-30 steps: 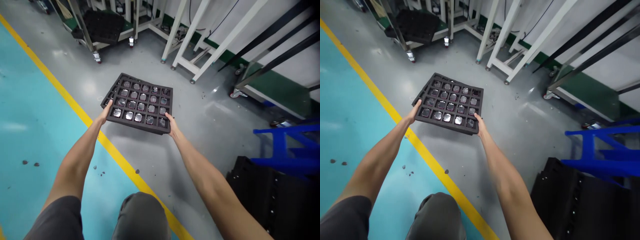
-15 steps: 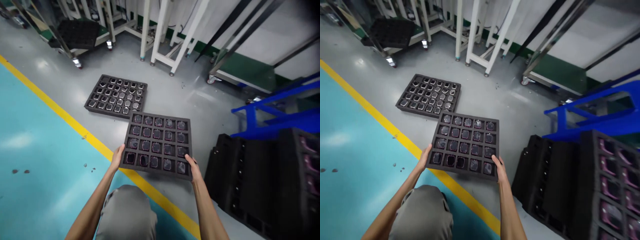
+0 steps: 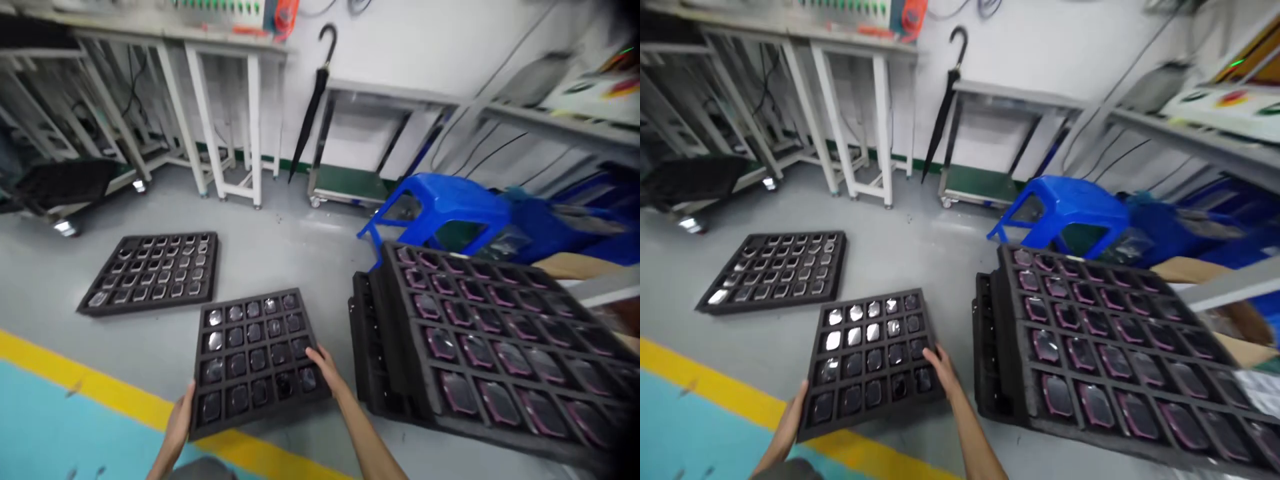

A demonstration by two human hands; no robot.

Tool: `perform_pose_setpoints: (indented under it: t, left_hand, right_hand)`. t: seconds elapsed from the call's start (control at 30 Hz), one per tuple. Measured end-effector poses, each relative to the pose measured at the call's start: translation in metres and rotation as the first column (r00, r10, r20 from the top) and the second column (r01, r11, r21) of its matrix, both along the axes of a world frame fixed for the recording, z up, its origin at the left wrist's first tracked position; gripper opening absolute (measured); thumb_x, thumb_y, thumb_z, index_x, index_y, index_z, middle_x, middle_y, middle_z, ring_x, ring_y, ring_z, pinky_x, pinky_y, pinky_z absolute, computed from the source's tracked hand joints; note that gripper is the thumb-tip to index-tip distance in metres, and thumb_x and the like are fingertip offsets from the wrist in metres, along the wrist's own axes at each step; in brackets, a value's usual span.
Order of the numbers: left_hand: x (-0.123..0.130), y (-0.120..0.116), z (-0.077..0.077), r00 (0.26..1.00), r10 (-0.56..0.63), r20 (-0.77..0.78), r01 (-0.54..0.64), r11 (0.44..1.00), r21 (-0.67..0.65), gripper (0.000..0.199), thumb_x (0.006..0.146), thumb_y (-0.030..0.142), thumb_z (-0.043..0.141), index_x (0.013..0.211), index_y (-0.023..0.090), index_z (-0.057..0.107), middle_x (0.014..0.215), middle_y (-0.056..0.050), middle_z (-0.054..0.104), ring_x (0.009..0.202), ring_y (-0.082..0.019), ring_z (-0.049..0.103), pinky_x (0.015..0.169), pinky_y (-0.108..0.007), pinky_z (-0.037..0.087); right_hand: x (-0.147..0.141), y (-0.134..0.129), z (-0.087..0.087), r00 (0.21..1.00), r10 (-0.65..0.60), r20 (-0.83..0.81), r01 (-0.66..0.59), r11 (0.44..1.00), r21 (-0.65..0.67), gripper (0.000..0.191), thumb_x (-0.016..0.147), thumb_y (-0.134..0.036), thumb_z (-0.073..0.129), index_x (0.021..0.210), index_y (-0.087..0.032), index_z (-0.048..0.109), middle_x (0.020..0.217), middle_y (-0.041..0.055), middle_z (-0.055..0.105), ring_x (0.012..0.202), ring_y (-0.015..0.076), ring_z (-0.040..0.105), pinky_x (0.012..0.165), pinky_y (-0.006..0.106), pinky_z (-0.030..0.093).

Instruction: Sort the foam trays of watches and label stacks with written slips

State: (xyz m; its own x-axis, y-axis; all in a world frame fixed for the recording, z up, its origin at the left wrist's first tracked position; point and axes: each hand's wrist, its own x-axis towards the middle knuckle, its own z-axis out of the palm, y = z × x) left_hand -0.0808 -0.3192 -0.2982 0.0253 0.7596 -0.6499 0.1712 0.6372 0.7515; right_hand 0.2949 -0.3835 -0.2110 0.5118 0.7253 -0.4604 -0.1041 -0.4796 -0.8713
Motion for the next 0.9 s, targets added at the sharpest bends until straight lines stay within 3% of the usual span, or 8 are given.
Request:
perform_pose_setpoints:
  t: [0.13, 0.27, 0.4, 0.63, 0.77, 0.9]
  left_hand:
    - [-0.001, 0.035, 0.014, 0.999, -0.044, -0.026, 0.047, 0.993, 0.105, 0.089, 0.047, 0.102, 0.054, 0.08, 0.021, 0.073, 0.113, -0.015, 0.075, 0.136, -0.043, 0.055, 0.126, -0.053, 0.035]
    - [0.02, 0.052, 0.041, 1.0, -0.029, 0.002, 0.029, 0.996, 0.08, 0.092, 0.048, 0.097, 0.059, 0.087, 0.015, 0.073, 0.105, -0.019, 0.075, 0.123, -0.043, 0.063, 0.116, -0.054, 0.046]
    - [0.035, 0.051, 0.051, 0.996, -0.039, -0.084, 0.046, 0.995, 0.083, 0.089, 0.048, 0.094, 0.06, 0.084, 0.013, 0.072, 0.1, -0.021, 0.075, 0.113, -0.043, 0.067, 0.107, -0.053, 0.049]
    - [0.038, 0.036, 0.056, 0.996, 0.029, -0.086, -0.014, 0.986, 0.168, 0.084, 0.054, 0.089, 0.062, 0.088, 0.013, 0.073, 0.098, -0.016, 0.075, 0.103, -0.037, 0.067, 0.094, -0.044, 0.052]
    - [0.025, 0.034, 0.072, 0.997, 0.073, -0.039, -0.064, 0.979, 0.194, 0.084, 0.051, 0.087, 0.068, 0.088, 0.011, 0.071, 0.084, -0.011, 0.073, 0.083, -0.027, 0.065, 0.074, -0.033, 0.052]
    - [-0.018, 0.034, 0.093, 0.983, 0.179, -0.048, -0.168, 0.97, 0.178, 0.079, 0.046, 0.076, 0.076, 0.091, 0.011, 0.07, 0.078, -0.005, 0.07, 0.072, -0.018, 0.06, 0.064, -0.025, 0.049]
  right_hand:
    - [0.003, 0.017, 0.001, 0.996, 0.015, 0.089, -0.021, 0.997, 0.068, 0.088, 0.058, -0.071, 0.081, 0.123, -0.013, 0.07, 0.136, 0.0148, 0.065, 0.131, 0.0299, 0.062, 0.12, 0.043, 0.045]
    - [0.003, 0.021, 0.003, 0.979, -0.001, 0.205, -0.006, 0.999, 0.033, 0.077, 0.069, -0.071, 0.073, 0.116, -0.01, 0.072, 0.134, 0.0196, 0.065, 0.131, 0.0309, 0.061, 0.12, 0.046, 0.044]
    - [0.0, 0.015, -0.002, 0.98, 0.039, 0.195, -0.046, 0.998, 0.033, 0.078, 0.077, -0.076, 0.062, 0.122, -0.012, 0.069, 0.137, 0.0186, 0.063, 0.128, 0.0274, 0.062, 0.118, 0.042, 0.045]
    - [0.002, 0.0, 0.005, 0.977, 0.075, 0.201, -0.094, 0.991, 0.09, 0.102, 0.067, -0.089, 0.058, 0.134, -0.012, 0.062, 0.144, 0.0176, 0.059, 0.133, 0.0266, 0.059, 0.118, 0.038, 0.045]
    - [-0.014, -0.008, 0.018, 0.977, 0.071, 0.203, -0.101, 0.985, 0.14, 0.094, 0.074, -0.083, 0.056, 0.136, -0.012, 0.059, 0.14, 0.0167, 0.061, 0.129, 0.0261, 0.06, 0.117, 0.04, 0.046]
    - [-0.06, -0.012, 0.029, 0.967, 0.122, 0.224, -0.162, 0.972, 0.171, 0.078, 0.089, -0.07, 0.05, 0.141, -0.012, 0.054, 0.142, 0.0143, 0.06, 0.132, 0.0252, 0.058, 0.118, 0.04, 0.043]
